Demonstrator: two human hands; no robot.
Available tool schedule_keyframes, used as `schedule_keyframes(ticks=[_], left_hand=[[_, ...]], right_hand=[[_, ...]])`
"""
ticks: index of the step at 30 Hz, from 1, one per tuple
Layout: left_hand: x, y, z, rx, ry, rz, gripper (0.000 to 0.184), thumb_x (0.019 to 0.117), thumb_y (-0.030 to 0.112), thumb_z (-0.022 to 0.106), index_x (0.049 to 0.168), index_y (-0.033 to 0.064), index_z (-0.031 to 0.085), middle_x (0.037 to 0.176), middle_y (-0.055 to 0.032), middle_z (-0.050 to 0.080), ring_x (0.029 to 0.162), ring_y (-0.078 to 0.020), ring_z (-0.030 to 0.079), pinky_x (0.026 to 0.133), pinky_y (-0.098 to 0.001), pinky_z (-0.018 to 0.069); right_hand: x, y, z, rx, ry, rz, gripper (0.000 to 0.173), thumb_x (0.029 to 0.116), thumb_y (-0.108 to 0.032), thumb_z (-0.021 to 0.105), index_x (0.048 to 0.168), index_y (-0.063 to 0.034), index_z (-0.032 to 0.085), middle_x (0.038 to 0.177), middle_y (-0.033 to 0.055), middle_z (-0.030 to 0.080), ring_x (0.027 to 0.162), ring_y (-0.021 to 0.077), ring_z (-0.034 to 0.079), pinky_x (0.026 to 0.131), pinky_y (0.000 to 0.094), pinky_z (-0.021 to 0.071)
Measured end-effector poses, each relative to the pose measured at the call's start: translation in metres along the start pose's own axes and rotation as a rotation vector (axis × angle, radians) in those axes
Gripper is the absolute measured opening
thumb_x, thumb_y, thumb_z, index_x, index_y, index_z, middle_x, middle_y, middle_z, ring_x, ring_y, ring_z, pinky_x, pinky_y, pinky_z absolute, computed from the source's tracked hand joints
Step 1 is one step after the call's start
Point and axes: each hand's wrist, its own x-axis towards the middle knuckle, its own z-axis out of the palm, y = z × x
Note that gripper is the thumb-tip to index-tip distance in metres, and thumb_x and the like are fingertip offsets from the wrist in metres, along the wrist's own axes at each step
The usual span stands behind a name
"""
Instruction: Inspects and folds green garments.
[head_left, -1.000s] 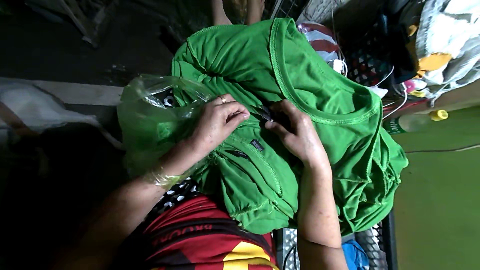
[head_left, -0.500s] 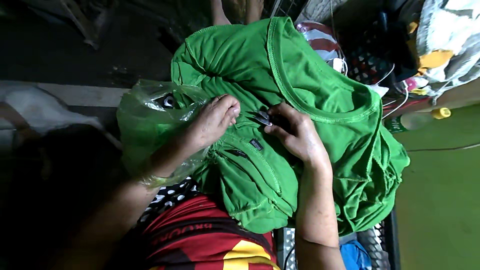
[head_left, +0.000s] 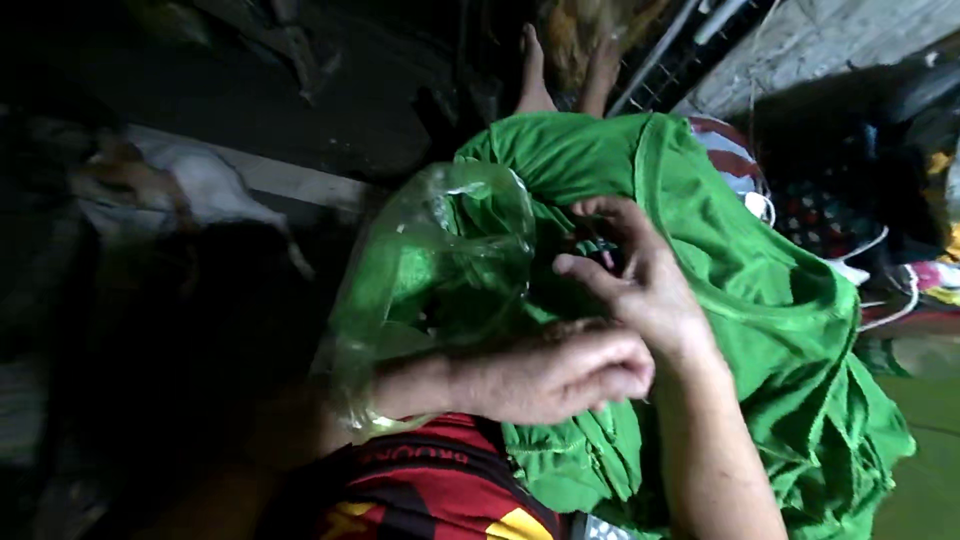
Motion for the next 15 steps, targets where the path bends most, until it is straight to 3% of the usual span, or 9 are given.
schedule_keyframes(ticks=[1, 3, 5, 6, 8, 10, 13, 14, 15], left_hand=[[0.001, 0.002, 0.002, -0.009, -0.031, 0.048, 0.025, 0.1076, 0.007, 0.045, 0.101, -0.0107, 0.061, 0.087, -0.0132, 0.062, 0.077, -0.0069, 0.061, 0.073, -0.0172, 0.0520], [-0.003, 0.009, 0.001, 0.015, -0.060, 0.100, 0.024, 0.1075, 0.008, 0.046, 0.100, -0.0091, 0.061, 0.086, -0.0130, 0.063, 0.077, -0.0071, 0.061, 0.073, -0.0165, 0.0517], [-0.013, 0.018, -0.006, 0.123, -0.068, 0.098, 0.024, 0.1076, 0.010, 0.046, 0.099, -0.0057, 0.062, 0.088, -0.0124, 0.062, 0.081, -0.0087, 0.061, 0.077, -0.0165, 0.0510], [-0.022, 0.021, -0.011, 0.225, -0.043, 0.066, 0.023, 0.1074, 0.011, 0.047, 0.099, -0.0031, 0.062, 0.090, -0.0124, 0.063, 0.084, -0.0110, 0.062, 0.079, -0.0185, 0.0509], [-0.041, 0.023, -0.025, 0.484, 0.078, -0.119, 0.020, 0.1053, 0.012, 0.049, 0.098, 0.0004, 0.065, 0.093, -0.0116, 0.066, 0.082, -0.0138, 0.065, 0.075, -0.0248, 0.0552], [-0.058, 0.019, -0.045, 0.666, 0.138, -0.452, 0.014, 0.1025, 0.005, 0.054, 0.101, -0.0020, 0.066, 0.100, -0.0160, 0.067, 0.082, -0.0230, 0.068, 0.075, -0.0378, 0.0587], [-0.093, -0.009, -0.076, 0.755, 0.184, -0.880, 0.017, 0.1025, 0.000, 0.055, 0.110, -0.0095, 0.068, 0.112, -0.0271, 0.066, 0.105, -0.0433, 0.065, 0.093, -0.0598, 0.0511], [-0.117, -0.024, -0.086, 0.795, 0.277, -0.916, 0.019, 0.1020, 0.006, 0.058, 0.109, -0.0081, 0.070, 0.106, -0.0259, 0.067, 0.100, -0.0418, 0.066, 0.088, -0.0593, 0.0525], [-0.151, -0.047, -0.098, 0.885, 0.420, -0.880, 0.020, 0.0959, 0.017, 0.064, 0.098, -0.0017, 0.071, 0.088, -0.0183, 0.068, 0.082, -0.0323, 0.068, 0.070, -0.0518, 0.0558]], right_hand=[[0.009, -0.008, 0.011, -0.055, -0.024, 0.014, 0.071, 0.0865, -0.024, 0.081, 0.146, -0.0083, 0.045, 0.111, 0.0087, 0.067, 0.081, 0.0086, 0.064, 0.068, 0.0262, 0.0548], [0.024, -0.017, 0.033, -0.250, -0.112, 0.068, 0.097, 0.0829, -0.031, 0.086, 0.159, -0.0113, 0.030, 0.127, 0.0216, 0.060, 0.084, 0.0283, 0.067, 0.070, 0.0461, 0.0574], [0.033, -0.017, 0.051, -0.465, -0.161, 0.125, 0.088, 0.0865, -0.013, 0.081, 0.159, -0.0076, 0.030, 0.131, 0.0312, 0.057, 0.089, 0.0458, 0.069, 0.073, 0.0606, 0.0566], [0.035, -0.011, 0.057, -0.528, -0.162, 0.131, 0.072, 0.0889, -0.008, 0.076, 0.152, -0.0047, 0.041, 0.126, 0.0304, 0.061, 0.091, 0.0471, 0.069, 0.073, 0.0622, 0.0562], [0.034, 0.003, 0.056, -0.462, -0.149, 0.078, 0.049, 0.0870, 0.000, 0.073, 0.133, -0.0003, 0.058, 0.113, 0.0260, 0.067, 0.095, 0.0438, 0.069, 0.077, 0.0625, 0.0554], [0.024, 0.008, 0.053, -0.319, -0.060, -0.095, 0.037, 0.0829, 0.007, 0.069, 0.119, 0.0037, 0.064, 0.106, 0.0215, 0.068, 0.088, 0.0347, 0.069, 0.074, 0.0539, 0.0574], [0.000, -0.010, 0.059, -0.172, -0.019, -0.447, 0.022, 0.0839, 0.003, 0.065, 0.105, 0.0042, 0.069, 0.099, 0.0153, 0.068, 0.083, 0.0230, 0.069, 0.069, 0.0397, 0.0587], [-0.010, -0.018, 0.063, -0.138, -0.080, -0.548, 0.019, 0.0860, -0.001, 0.064, 0.103, 0.0026, 0.071, 0.097, 0.0143, 0.070, 0.082, 0.0221, 0.070, 0.068, 0.0387, 0.0587], [-0.021, -0.025, 0.068, -0.114, -0.172, -0.619, 0.017, 0.0900, -0.004, 0.062, 0.103, 0.0000, 0.072, 0.095, 0.0137, 0.071, 0.080, 0.0226, 0.071, 0.067, 0.0388, 0.0579]])
